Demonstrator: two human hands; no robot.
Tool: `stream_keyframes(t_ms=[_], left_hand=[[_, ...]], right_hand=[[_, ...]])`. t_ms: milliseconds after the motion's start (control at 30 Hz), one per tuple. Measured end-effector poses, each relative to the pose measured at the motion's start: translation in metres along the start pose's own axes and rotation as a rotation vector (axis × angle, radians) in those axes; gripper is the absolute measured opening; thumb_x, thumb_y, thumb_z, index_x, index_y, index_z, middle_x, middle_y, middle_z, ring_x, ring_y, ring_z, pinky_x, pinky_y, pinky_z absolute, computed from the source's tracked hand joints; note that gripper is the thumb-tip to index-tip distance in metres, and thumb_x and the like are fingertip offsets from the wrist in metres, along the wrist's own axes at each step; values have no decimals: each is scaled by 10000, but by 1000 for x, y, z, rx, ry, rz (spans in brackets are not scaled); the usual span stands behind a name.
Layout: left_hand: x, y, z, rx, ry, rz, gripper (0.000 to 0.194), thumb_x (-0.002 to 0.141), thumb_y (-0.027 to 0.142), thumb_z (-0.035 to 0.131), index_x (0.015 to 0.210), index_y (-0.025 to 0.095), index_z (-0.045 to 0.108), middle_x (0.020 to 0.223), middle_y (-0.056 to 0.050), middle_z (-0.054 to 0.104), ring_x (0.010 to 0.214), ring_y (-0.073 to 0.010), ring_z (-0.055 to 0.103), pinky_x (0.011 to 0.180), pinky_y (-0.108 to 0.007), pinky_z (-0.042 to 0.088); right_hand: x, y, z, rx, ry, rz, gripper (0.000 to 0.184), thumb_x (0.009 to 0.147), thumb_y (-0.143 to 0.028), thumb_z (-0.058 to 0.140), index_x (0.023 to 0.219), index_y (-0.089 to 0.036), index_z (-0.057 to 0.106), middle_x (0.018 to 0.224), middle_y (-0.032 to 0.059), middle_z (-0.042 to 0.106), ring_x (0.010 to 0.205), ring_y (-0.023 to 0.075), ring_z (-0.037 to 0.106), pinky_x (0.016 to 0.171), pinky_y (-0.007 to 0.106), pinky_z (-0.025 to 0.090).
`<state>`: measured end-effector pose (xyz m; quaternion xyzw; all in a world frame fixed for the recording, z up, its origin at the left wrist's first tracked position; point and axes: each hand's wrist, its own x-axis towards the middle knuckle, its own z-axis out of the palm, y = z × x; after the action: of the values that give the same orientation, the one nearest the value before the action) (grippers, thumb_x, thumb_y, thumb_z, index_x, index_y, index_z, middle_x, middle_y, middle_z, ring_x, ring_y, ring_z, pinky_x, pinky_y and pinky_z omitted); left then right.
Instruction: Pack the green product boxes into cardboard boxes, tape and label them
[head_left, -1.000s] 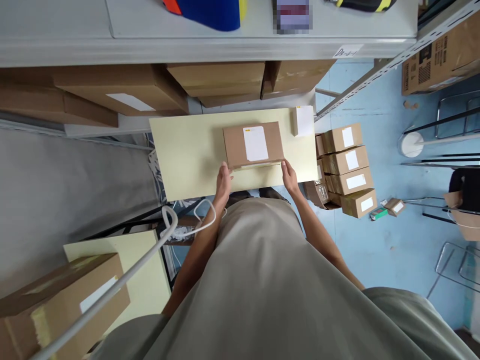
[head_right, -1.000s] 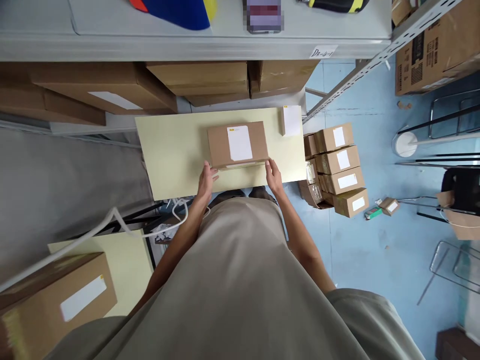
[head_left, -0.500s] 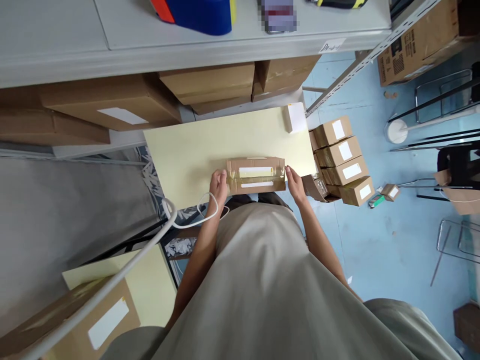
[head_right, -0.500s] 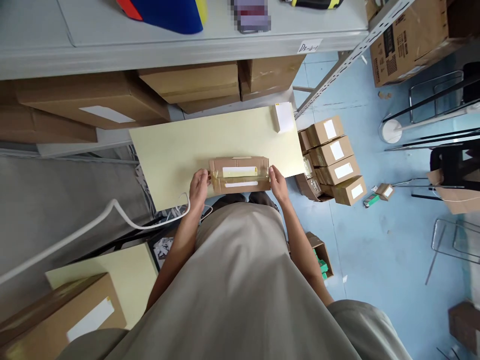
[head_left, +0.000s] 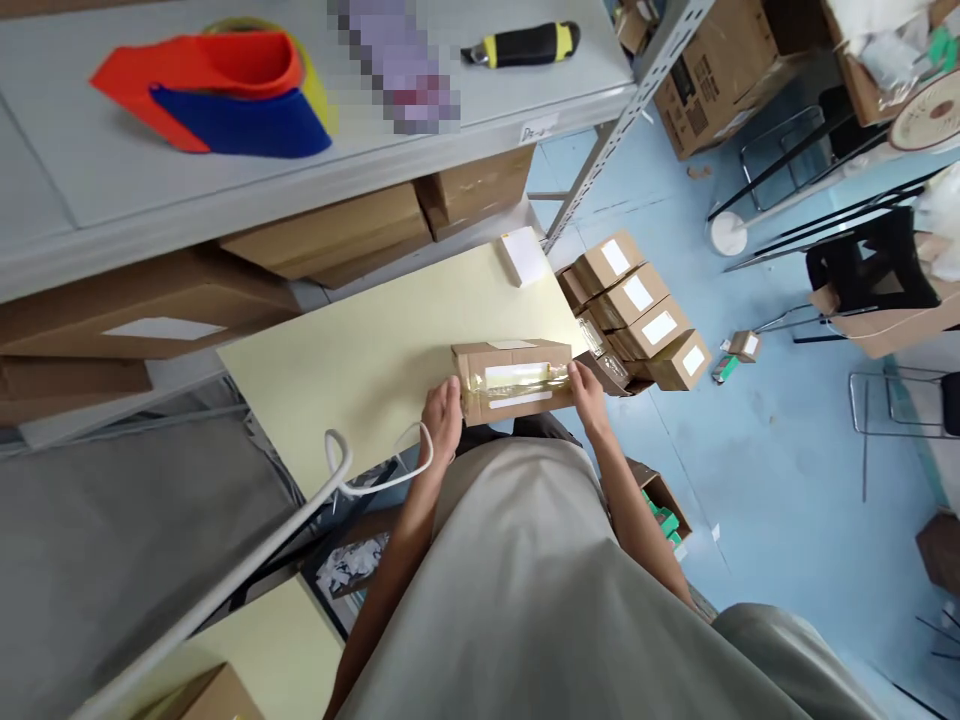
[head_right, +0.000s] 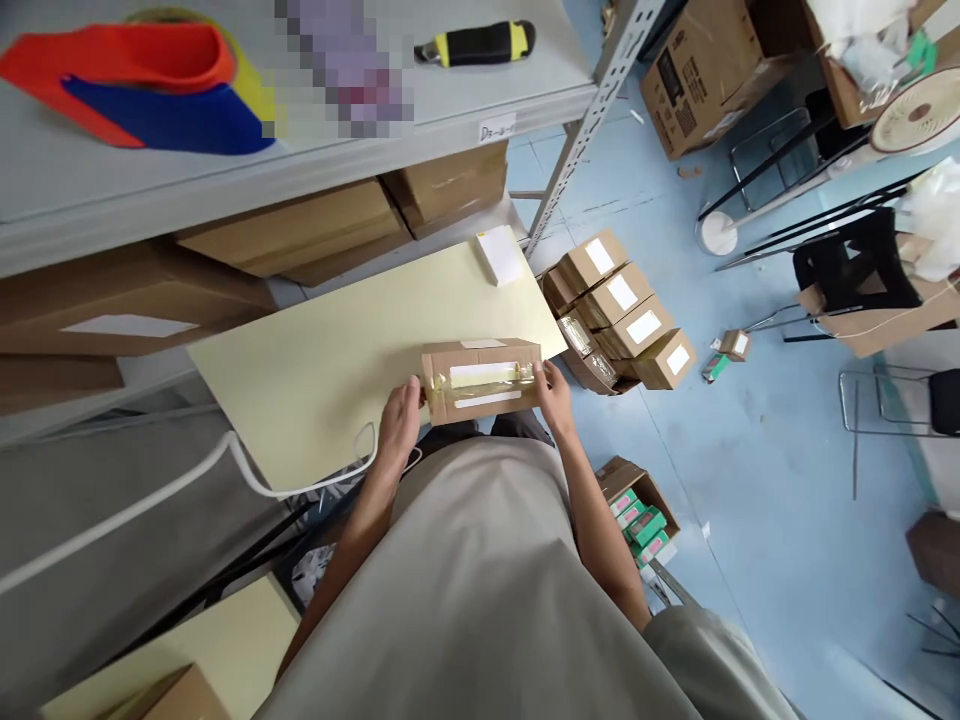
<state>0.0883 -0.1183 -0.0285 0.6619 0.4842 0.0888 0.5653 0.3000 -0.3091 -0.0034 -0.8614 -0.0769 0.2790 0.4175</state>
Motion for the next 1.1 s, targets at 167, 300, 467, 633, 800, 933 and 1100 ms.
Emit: stream_keyframes(t_ms=[167, 300, 467, 633, 800, 933, 1100], left_hand=[[4, 47, 67, -36, -233, -75, 504, 1018, 749, 549, 928, 282, 717, 943, -76, 773, 1092, -308, 754, 923, -410, 627], [13, 79, 133, -93, -299, -152, 475, 992, 739, 619, 1061, 286, 745, 1062, -78, 793, 1166, -298, 759, 992, -409, 624], [35, 127, 220, -129, -311, -181, 492, 980, 688, 678, 1202, 252, 723, 1387, -120, 714, 1331, -308, 698, 1104, -422, 595], [58, 167, 289, -91, -341, -181, 458, 1006, 628, 678, 1215, 222, 712, 1432, -148, 663, 1380, -322, 654, 1114, -422, 588], [85, 181, 328, 10, -351, -193, 462, 1026, 638, 657, 1147, 199, 736, 1322, -162, 719, 1297, -319, 690, 1085, -412, 579], [123, 190, 355, 128, -360, -161, 481, 1026, 672, 646, 1031, 200, 740, 1108, -136, 788, 1130, -314, 736, 974, -374, 579], [182, 210, 399, 223, -314, -151, 479, 1082, 635, 559, 943, 205, 714, 950, -116, 788, 1033, -301, 744, 877, -342, 545]], right_hand=[[33, 12, -66, 7, 163, -17, 839, 950, -855, 546, 1396, -169, 735, 1442, 213, 737, 1338, 405, 688, 1167, 588, 545], [87, 23, -116, -43, 228, -33, 776, 954, -845, 540, 1296, -185, 760, 1374, 213, 731, 1278, 398, 684, 1147, 590, 528], [157, 46, -186, 24, 235, 28, 733, 981, -855, 510, 1176, -182, 723, 1250, 173, 759, 1146, 327, 696, 1016, 473, 548], [203, 75, -241, 9, 257, 109, 693, 959, -911, 496, 910, -230, 614, 956, 86, 731, 928, 259, 650, 861, 380, 498], [233, 100, -266, -22, 223, 213, 664, 931, -904, 536, 836, -248, 582, 862, 57, 698, 855, 249, 607, 810, 367, 451], [271, 108, -278, -12, 216, 250, 596, 948, -824, 575, 813, -244, 588, 853, 48, 698, 833, 243, 604, 796, 366, 450], [356, 100, -293, 39, 252, 148, 524, 974, -719, 598, 865, -211, 662, 935, 77, 738, 912, 250, 640, 843, 368, 479]])
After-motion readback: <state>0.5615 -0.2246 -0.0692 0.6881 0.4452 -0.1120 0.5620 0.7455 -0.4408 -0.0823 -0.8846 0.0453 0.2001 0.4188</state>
